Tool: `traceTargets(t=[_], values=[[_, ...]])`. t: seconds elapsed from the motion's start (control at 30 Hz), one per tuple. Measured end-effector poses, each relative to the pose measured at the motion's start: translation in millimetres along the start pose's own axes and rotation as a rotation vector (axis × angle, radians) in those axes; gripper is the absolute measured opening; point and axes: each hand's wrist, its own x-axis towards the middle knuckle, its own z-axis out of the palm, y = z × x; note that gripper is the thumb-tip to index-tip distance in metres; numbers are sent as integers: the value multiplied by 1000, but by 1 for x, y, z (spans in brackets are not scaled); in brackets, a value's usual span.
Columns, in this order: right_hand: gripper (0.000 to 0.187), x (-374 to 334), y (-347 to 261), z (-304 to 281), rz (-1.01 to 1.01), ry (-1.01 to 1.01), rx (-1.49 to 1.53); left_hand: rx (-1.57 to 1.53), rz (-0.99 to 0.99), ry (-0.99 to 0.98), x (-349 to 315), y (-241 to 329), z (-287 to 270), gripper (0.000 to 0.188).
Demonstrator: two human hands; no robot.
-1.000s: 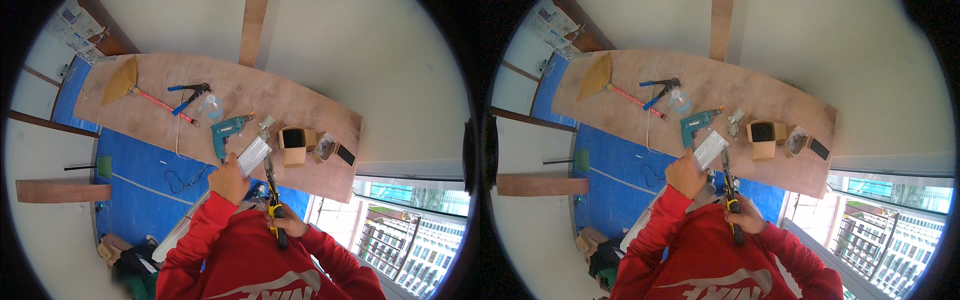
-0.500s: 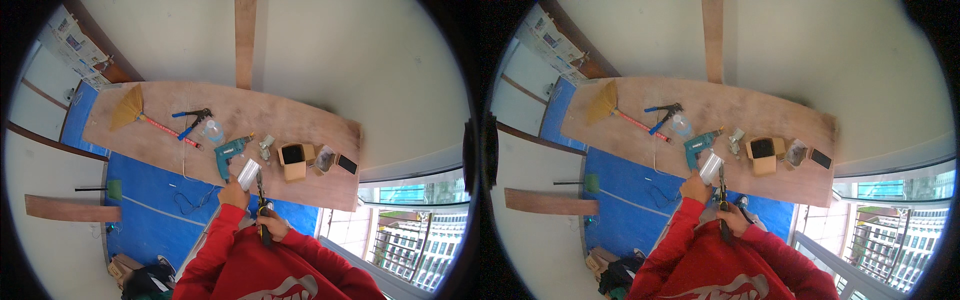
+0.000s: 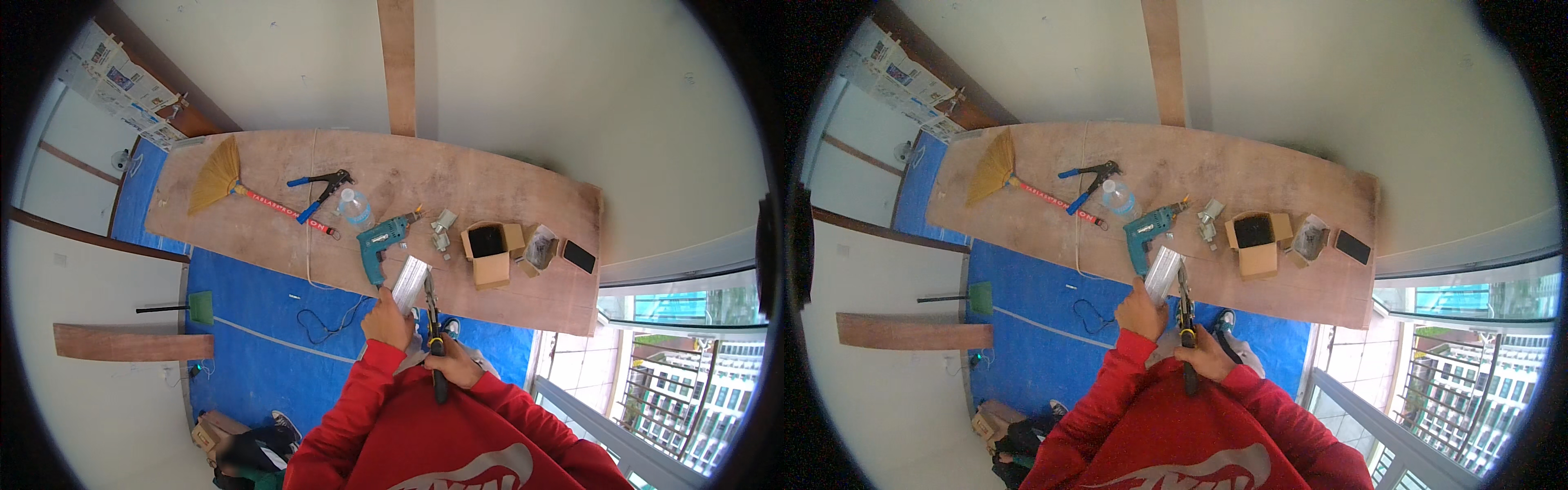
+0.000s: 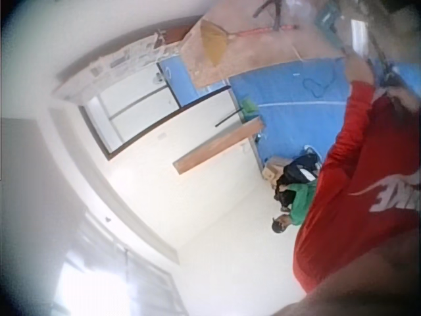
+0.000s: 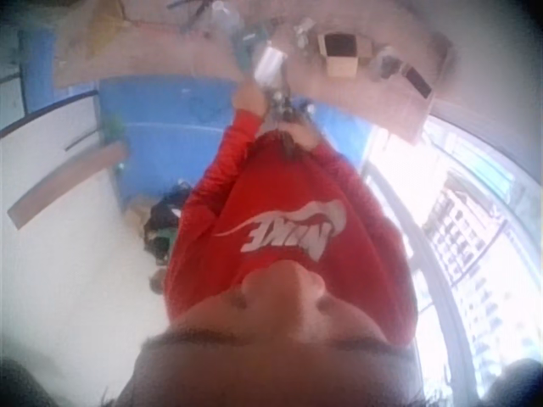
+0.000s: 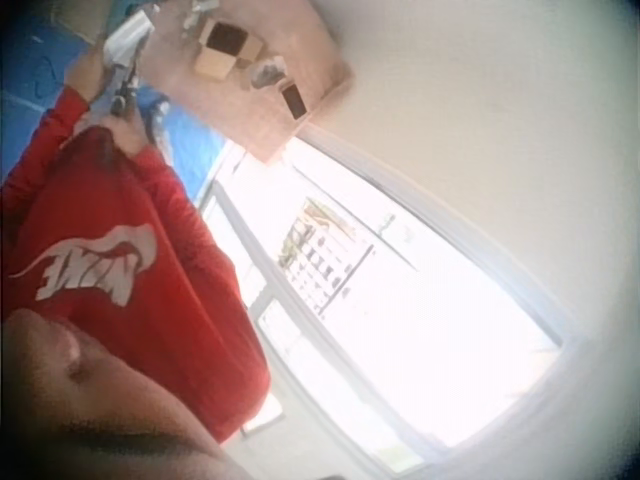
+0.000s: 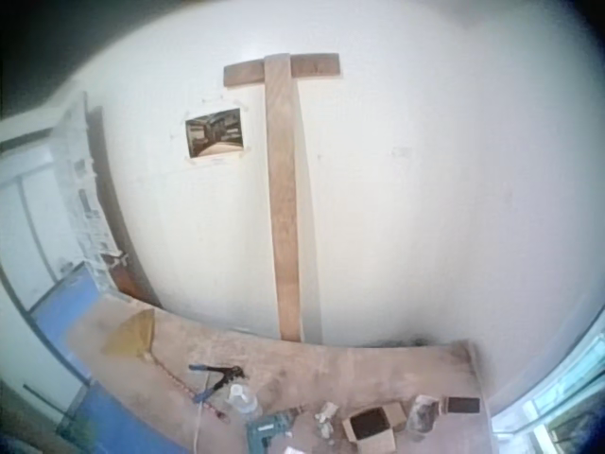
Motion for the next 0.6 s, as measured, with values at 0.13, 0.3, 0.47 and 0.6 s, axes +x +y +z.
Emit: traceTargets(t=[0.13,0.3,0.47,0.6], values=[[48,0,-4,-7,-33,-49,-16,-27,24,25,3,0,-8,56],[41,44,24,-22,137,-38,165,58,46,-55,33,-8,28,51],[46,117,68,-25,166,214,-414,159,76,-67,77,-26,94,43],[55,114,61,-41,163,188,-313,138,138,-82,94,-40,92,49]])
